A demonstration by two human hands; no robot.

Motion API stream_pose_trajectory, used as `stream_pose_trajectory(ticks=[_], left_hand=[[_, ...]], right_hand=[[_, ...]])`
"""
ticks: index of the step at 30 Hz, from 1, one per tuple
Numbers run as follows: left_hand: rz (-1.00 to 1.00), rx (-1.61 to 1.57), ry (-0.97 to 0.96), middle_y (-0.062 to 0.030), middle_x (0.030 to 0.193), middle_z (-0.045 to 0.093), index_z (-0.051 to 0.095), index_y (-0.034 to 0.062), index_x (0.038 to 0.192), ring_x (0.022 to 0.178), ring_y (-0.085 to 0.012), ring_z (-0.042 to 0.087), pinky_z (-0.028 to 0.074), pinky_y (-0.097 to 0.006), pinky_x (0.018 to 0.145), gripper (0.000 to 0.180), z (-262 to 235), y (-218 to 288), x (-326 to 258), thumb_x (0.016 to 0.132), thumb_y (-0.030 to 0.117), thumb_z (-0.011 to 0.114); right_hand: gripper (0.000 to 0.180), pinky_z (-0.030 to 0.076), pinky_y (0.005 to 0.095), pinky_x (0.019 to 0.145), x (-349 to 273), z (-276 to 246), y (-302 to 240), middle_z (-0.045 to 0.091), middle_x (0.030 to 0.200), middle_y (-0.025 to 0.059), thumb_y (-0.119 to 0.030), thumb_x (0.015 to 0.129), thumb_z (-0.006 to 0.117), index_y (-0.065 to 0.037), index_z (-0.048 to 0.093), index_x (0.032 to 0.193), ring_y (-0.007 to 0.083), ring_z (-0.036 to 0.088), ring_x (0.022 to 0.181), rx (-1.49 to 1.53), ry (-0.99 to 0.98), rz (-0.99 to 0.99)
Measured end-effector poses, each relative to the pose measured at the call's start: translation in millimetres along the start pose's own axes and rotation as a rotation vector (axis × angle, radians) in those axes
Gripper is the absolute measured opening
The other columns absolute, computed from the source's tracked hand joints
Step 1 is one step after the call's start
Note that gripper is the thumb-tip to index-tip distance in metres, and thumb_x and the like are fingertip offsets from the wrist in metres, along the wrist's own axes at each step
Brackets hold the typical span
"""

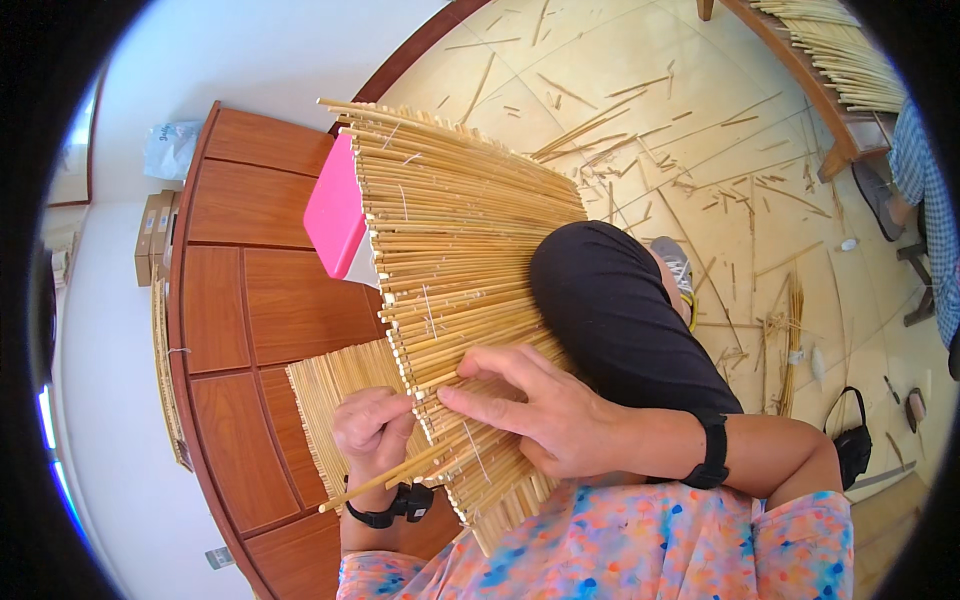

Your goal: The person weaves a bamboo mat by hand, threading a thin string through parallel bamboo strips to bind them together. They repeatedly pull the string through the strips, tighten it, and adjust the alignment of the mat while seated.

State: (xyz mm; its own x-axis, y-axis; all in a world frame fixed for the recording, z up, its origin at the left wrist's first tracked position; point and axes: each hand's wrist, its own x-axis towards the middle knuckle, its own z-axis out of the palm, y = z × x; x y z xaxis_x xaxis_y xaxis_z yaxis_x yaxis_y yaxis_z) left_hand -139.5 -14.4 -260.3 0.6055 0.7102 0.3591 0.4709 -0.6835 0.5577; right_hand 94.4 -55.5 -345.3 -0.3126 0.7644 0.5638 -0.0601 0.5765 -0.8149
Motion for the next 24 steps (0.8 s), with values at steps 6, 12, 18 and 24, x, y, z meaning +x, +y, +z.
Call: stream_pose_trajectory(ticks=[6, 12, 18, 24], left_hand=[[0.009, -0.007, 0.037, -0.0024, 0.052, 0.045, 0.071, 0.0029, 0.091, 0.042, -0.0163, 0.044, 0.031, -0.031, 0.042, 0.019, 3, 1, 1, 0.076, -0.009, 0.071], [0.025, -0.016, 0.061, -0.0027, 0.052, 0.044, 0.071, 0.0029, 0.09, 0.042, -0.0172, 0.044, 0.032, -0.031, 0.043, 0.018, 7, 0, 1, 0.076, -0.008, 0.072], [0.039, -0.011, 0.061, -0.0032, 0.052, 0.045, 0.07, 0.0035, 0.091, 0.043, -0.0177, 0.046, 0.033, -0.031, 0.043, 0.02, 9, 6, 7, 0.075, -0.008, 0.071], [0.044, 0.034, 0.002, -0.0031, 0.055, 0.047, 0.068, 0.0043, 0.093, 0.044, -0.0177, 0.048, 0.035, -0.031, 0.043, 0.022, 3, 9, 10, 0.075, -0.009, 0.071]], right_hand=[[0.087, 0.047, 0.0391, 0.094, 2, 1, 0, 0.045, 0.131, 0.0162, 0.013, 0.062, 0.056, -0.013, 0.052, 0.145, 0.0321, 0.051, 0.109, -0.006, 0.003, -0.005], [0.088, 0.047, 0.0388, 0.094, 2, 2, 0, 0.045, 0.131, 0.016, 0.013, 0.061, 0.056, -0.014, 0.052, 0.145, 0.0317, 0.051, 0.108, -0.021, 0.001, -0.009], [0.088, 0.047, 0.0392, 0.094, 2, 0, -3, 0.046, 0.13, 0.0162, 0.012, 0.06, 0.056, -0.012, 0.051, 0.144, 0.0324, 0.052, 0.108, -0.033, -0.001, -0.02], [0.089, 0.047, 0.0426, 0.099, 3, -4, -9, 0.045, 0.131, 0.0184, 0.014, 0.061, 0.057, -0.011, 0.049, 0.145, 0.0362, 0.052, 0.116, -0.042, -0.027, 0.008]])
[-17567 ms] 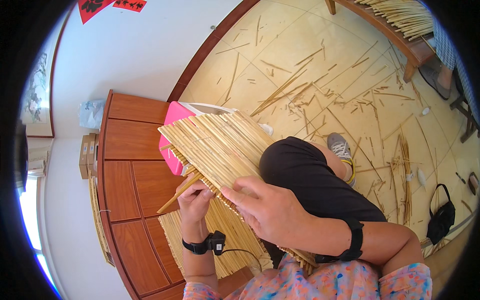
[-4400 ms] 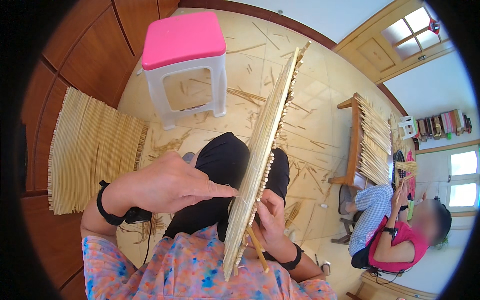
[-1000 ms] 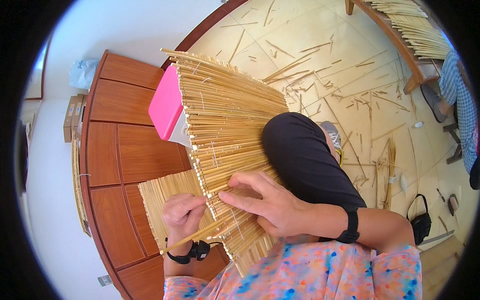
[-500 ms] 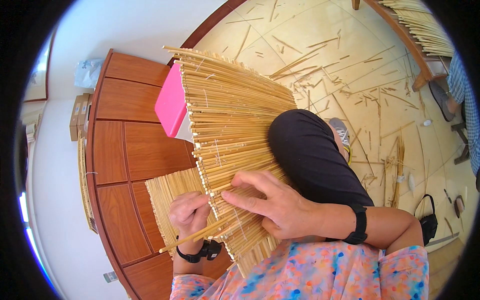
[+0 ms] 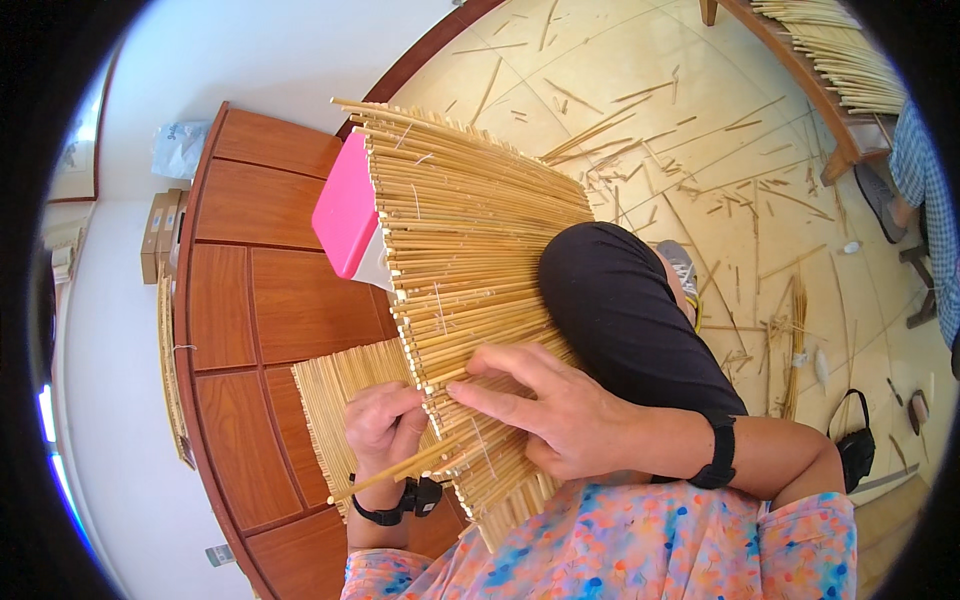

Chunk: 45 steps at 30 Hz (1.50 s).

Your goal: The person weaves a bamboo mat by hand, threading a thin string through parallel bamboo strips to bind them together. They repeatedly pull the string through the strips, tighten it, and adjust the alignment of the mat while seated.

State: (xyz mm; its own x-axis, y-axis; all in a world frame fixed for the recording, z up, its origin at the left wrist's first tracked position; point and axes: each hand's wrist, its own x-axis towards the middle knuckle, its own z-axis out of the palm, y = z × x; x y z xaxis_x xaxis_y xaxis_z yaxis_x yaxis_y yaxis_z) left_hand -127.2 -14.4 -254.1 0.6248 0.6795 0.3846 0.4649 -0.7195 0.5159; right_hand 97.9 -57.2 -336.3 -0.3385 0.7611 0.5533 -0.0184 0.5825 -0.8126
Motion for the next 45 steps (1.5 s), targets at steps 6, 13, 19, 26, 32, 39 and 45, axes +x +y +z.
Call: stream_pose_trajectory(ticks=[6, 13, 19, 26, 32, 39, 45], left_hand=[[-0.015, -0.034, -0.028, -0.0029, 0.056, 0.048, 0.068, 0.0045, 0.095, 0.045, -0.0179, 0.05, 0.036, -0.031, 0.043, 0.024, 0, -2, -3, 0.075, -0.008, 0.072], [0.01, -0.107, -0.035, -0.0038, 0.056, 0.05, 0.07, 0.0026, 0.096, 0.044, -0.0187, 0.049, 0.035, -0.031, 0.043, 0.025, -2, -8, -4, 0.074, -0.009, 0.071], [0.034, -0.142, -0.06, -0.0047, 0.057, 0.052, 0.071, 0.0008, 0.1, 0.045, -0.0193, 0.05, 0.035, -0.032, 0.043, 0.029, -4, -10, -8, 0.073, -0.01, 0.07], [0.074, -0.212, -0.121, -0.0056, 0.059, 0.055, 0.071, -0.0004, 0.101, 0.045, -0.0202, 0.051, 0.036, -0.031, 0.042, 0.029, -10, -15, -5, 0.073, -0.011, 0.07], [0.024, -0.213, -0.136, -0.0067, 0.059, 0.055, 0.07, -0.0001, 0.105, 0.045, -0.0207, 0.052, 0.036, -0.032, 0.042, 0.032, -11, -12, -7, 0.075, -0.011, 0.07], [0.02, -0.226, -0.177, -0.0069, 0.059, 0.054, 0.07, 0.0, 0.107, 0.045, -0.0211, 0.053, 0.037, -0.032, 0.042, 0.034, -14, -11, -5, 0.075, -0.011, 0.069], [0.018, -0.255, -0.2, -0.0068, 0.058, 0.053, 0.071, 0.0007, 0.107, 0.046, -0.0215, 0.053, 0.037, -0.032, 0.043, 0.033, -17, -12, -3, 0.076, -0.012, 0.067]], right_hand=[[0.087, 0.048, 0.0411, 0.096, -1, 1, 4, 0.046, 0.129, 0.0182, 0.011, 0.061, 0.058, -0.01, 0.049, 0.144, 0.0343, 0.053, 0.11, -0.04, 0.011, -0.042], [0.09, 0.046, 0.0442, 0.099, -2, 0, 1, 0.045, 0.131, 0.0193, 0.012, 0.061, 0.059, -0.01, 0.046, 0.147, 0.0365, 0.052, 0.117, -0.03, -0.012, -0.032], [0.091, 0.046, 0.0462, 0.101, -3, 2, -1, 0.044, 0.132, 0.0203, 0.012, 0.06, 0.06, -0.01, 0.045, 0.148, 0.0381, 0.052, 0.12, -0.028, -0.034, -0.016], [0.092, 0.046, 0.0462, 0.101, -3, 2, -2, 0.044, 0.132, 0.0206, 0.012, 0.06, 0.06, -0.01, 0.045, 0.148, 0.0379, 0.052, 0.121, -0.05, -0.048, -0.024], [0.092, 0.046, 0.0458, 0.101, -4, 3, -2, 0.044, 0.132, 0.0211, 0.012, 0.06, 0.06, -0.01, 0.045, 0.148, 0.0379, 0.051, 0.12, -0.041, -0.049, -0.017], [0.091, 0.046, 0.0448, 0.099, -4, 3, -1, 0.044, 0.13, 0.019, 0.011, 0.06, 0.061, -0.011, 0.047, 0.147, 0.0368, 0.052, 0.116, -0.054, -0.049, -0.02], [0.091, 0.045, 0.0444, 0.099, -3, 2, -1, 0.044, 0.129, 0.0178, 0.01, 0.059, 0.062, -0.01, 0.047, 0.146, 0.0353, 0.052, 0.115, -0.061, -0.048, -0.035]])
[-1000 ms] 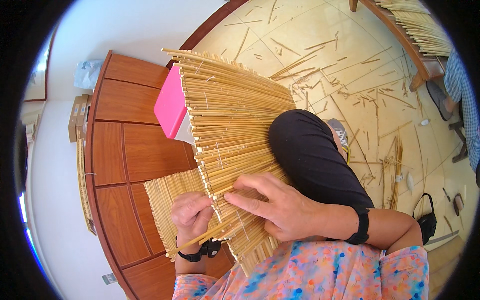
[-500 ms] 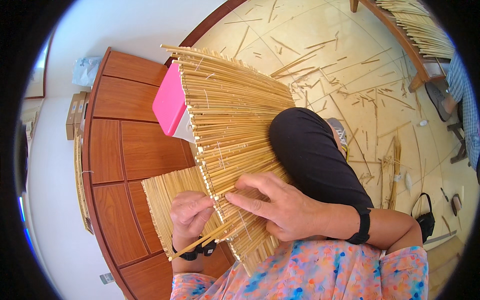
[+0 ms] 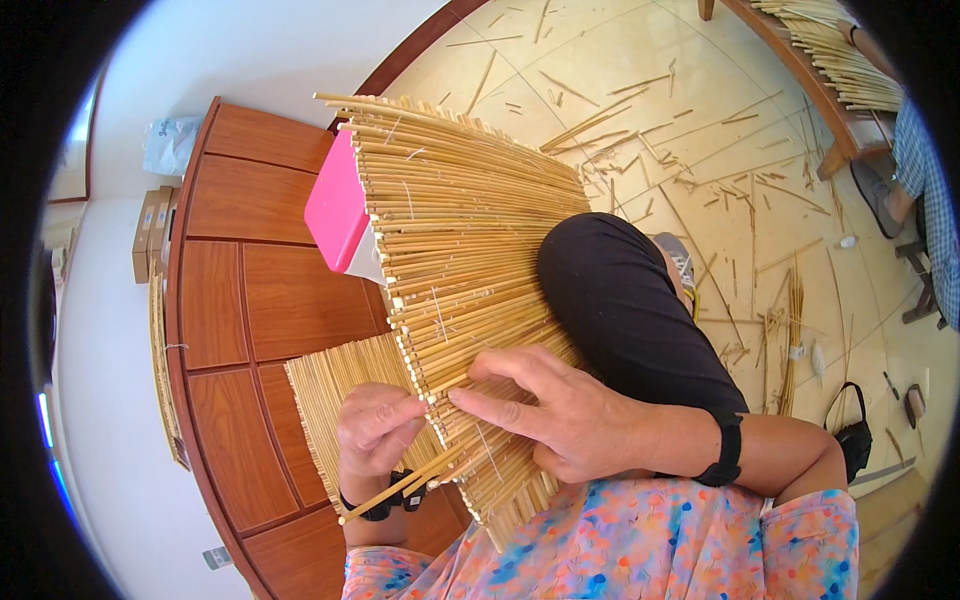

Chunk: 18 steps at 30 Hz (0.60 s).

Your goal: The person weaves a bamboo mat by hand, threading a thin string through parallel bamboo strips to bind them together. They repeatedly pull the string through the strips, tighten it, and adjust the alignment of the mat while seated.

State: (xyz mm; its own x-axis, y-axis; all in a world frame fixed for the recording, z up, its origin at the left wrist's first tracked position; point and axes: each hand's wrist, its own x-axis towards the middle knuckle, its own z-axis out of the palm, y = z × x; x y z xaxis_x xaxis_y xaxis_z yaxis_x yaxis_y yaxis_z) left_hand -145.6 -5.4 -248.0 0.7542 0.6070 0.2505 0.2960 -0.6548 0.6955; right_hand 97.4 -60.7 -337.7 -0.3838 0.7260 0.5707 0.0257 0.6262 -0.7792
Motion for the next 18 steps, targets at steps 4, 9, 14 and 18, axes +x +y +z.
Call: stream_pose_trajectory(ticks=[4, 9, 14, 18], left_hand=[[-0.086, 0.058, -0.035, -0.0063, 0.06, 0.053, 0.072, 0.0027, 0.103, 0.048, -0.0215, 0.054, 0.038, -0.032, 0.045, 0.028, -4, 3, 1, 0.077, -0.009, 0.07], [-0.141, 0.111, 0.048, -0.0051, 0.067, 0.055, 0.072, 0.0037, 0.098, 0.054, -0.0198, 0.056, 0.039, -0.031, 0.047, 0.024, 1, 15, 11, 0.077, -0.007, 0.073], [-0.094, 0.187, 0.053, -0.0044, 0.068, 0.054, 0.072, 0.0037, 0.096, 0.054, -0.0187, 0.055, 0.04, -0.031, 0.048, 0.023, 2, 15, 10, 0.075, -0.007, 0.073], [-0.057, 0.182, 0.049, -0.0038, 0.067, 0.051, 0.071, 0.004, 0.096, 0.052, -0.0183, 0.054, 0.039, -0.031, 0.047, 0.026, 2, 15, 11, 0.073, -0.007, 0.073]], right_hand=[[0.091, 0.045, 0.0445, 0.099, 0, -2, 0, 0.044, 0.129, 0.018, 0.01, 0.058, 0.062, -0.01, 0.048, 0.146, 0.0355, 0.052, 0.115, -0.001, -0.006, 0.008], [0.091, 0.045, 0.0445, 0.099, 1, -2, -1, 0.044, 0.129, 0.0185, 0.01, 0.058, 0.062, -0.01, 0.048, 0.146, 0.0358, 0.052, 0.115, -0.018, -0.015, 0.01], [0.091, 0.045, 0.0446, 0.099, 1, -2, -1, 0.044, 0.129, 0.0187, 0.01, 0.058, 0.062, -0.009, 0.048, 0.145, 0.036, 0.052, 0.115, -0.021, -0.008, -0.001], [0.09, 0.045, 0.0444, 0.098, 1, -1, 0, 0.044, 0.129, 0.0185, 0.01, 0.058, 0.061, -0.009, 0.049, 0.145, 0.0358, 0.052, 0.115, -0.019, -0.004, -0.007]])
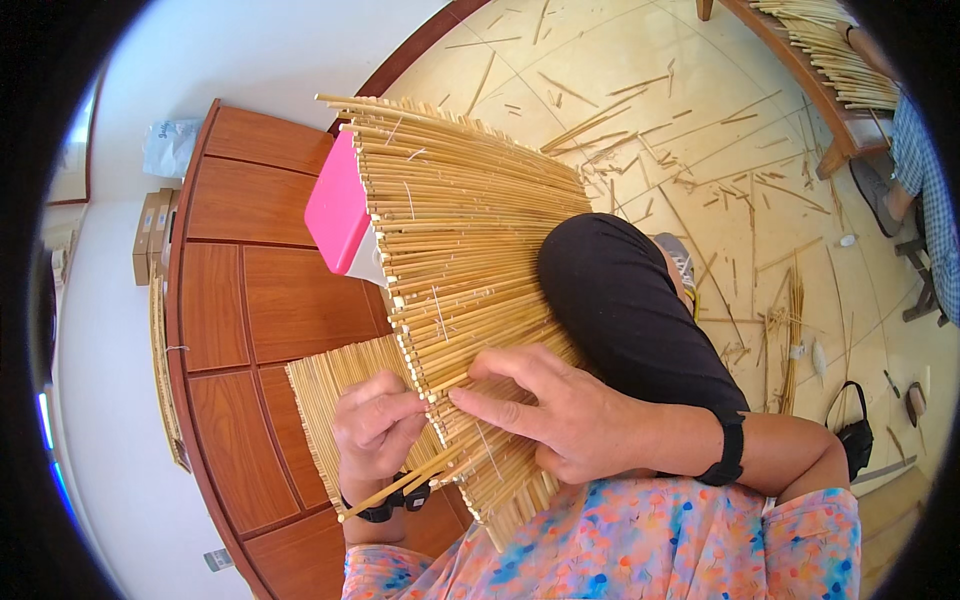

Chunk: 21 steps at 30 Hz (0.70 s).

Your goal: The person weaves a bamboo mat by hand, threading a thin string through parallel bamboo strips to bind them together. They repeatedly pull the string through the strips, tighten it, and adjust the alignment of the mat while seated.

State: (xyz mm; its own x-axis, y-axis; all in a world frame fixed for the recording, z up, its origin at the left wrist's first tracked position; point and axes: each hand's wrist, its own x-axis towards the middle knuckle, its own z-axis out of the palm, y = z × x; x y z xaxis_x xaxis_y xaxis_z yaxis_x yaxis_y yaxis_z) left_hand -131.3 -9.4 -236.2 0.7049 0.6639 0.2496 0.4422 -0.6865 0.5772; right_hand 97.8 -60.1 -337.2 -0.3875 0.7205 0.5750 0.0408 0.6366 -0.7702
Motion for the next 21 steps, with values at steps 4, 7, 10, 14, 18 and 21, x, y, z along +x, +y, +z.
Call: stream_pose_trajectory(ticks=[4, 7, 10, 14, 18, 21], left_hand=[[0.04, -0.015, -0.017, -0.0035, 0.066, 0.05, 0.071, 0.004, 0.099, 0.052, -0.0178, 0.053, 0.038, -0.03, 0.045, 0.029, -1, -6, -1, 0.072, -0.008, 0.073], [0.038, -0.027, -0.036, -0.0036, 0.066, 0.05, 0.071, 0.0039, 0.099, 0.052, -0.0175, 0.053, 0.038, -0.03, 0.045, 0.03, -2, -9, -3, 0.072, -0.008, 0.073], [-0.013, -0.032, -0.016, -0.0038, 0.067, 0.051, 0.072, 0.0041, 0.098, 0.052, -0.0179, 0.053, 0.038, -0.031, 0.045, 0.029, 0, -6, -3, 0.071, -0.006, 0.074], [-0.007, 0.088, 0.014, -0.004, 0.066, 0.05, 0.071, 0.0044, 0.094, 0.051, -0.0195, 0.052, 0.039, -0.032, 0.045, 0.025, 1, 3, 5, 0.071, -0.004, 0.076], [0.041, 0.155, -0.006, -0.0039, 0.065, 0.048, 0.068, 0.0041, 0.088, 0.051, -0.0197, 0.051, 0.038, -0.032, 0.044, 0.022, 1, 4, 6, 0.069, -0.004, 0.076], [0.077, 0.173, -0.01, -0.0036, 0.065, 0.046, 0.067, 0.0042, 0.089, 0.05, -0.019, 0.051, 0.038, -0.032, 0.044, 0.024, 1, 3, 5, 0.068, -0.004, 0.076]], right_hand=[[0.089, 0.046, 0.0438, 0.098, 1, -2, -1, 0.044, 0.129, 0.0184, 0.01, 0.058, 0.061, -0.009, 0.049, 0.145, 0.0356, 0.052, 0.114, 0.004, 0.004, -0.004], [0.089, 0.046, 0.0438, 0.097, 1, -1, 0, 0.044, 0.129, 0.0186, 0.01, 0.058, 0.061, -0.009, 0.049, 0.145, 0.0356, 0.052, 0.114, -0.001, 0.006, -0.007], [0.09, 0.046, 0.0439, 0.098, 0, -2, 0, 0.044, 0.129, 0.019, 0.01, 0.058, 0.061, -0.008, 0.049, 0.145, 0.0359, 0.052, 0.114, -0.015, -0.004, -0.009], [0.09, 0.046, 0.0448, 0.099, 1, -3, -1, 0.044, 0.13, 0.0195, 0.01, 0.058, 0.061, -0.008, 0.048, 0.145, 0.0368, 0.052, 0.115, -0.016, -0.02, -0.003], [0.09, 0.045, 0.046, 0.1, 1, -4, -3, 0.044, 0.13, 0.0198, 0.01, 0.057, 0.062, -0.007, 0.048, 0.145, 0.0374, 0.052, 0.116, -0.012, -0.018, 0.005], [0.091, 0.044, 0.0464, 0.1, 2, -4, -3, 0.043, 0.13, 0.0198, 0.01, 0.056, 0.063, -0.007, 0.048, 0.145, 0.0375, 0.052, 0.117, -0.013, -0.025, 0.004]])
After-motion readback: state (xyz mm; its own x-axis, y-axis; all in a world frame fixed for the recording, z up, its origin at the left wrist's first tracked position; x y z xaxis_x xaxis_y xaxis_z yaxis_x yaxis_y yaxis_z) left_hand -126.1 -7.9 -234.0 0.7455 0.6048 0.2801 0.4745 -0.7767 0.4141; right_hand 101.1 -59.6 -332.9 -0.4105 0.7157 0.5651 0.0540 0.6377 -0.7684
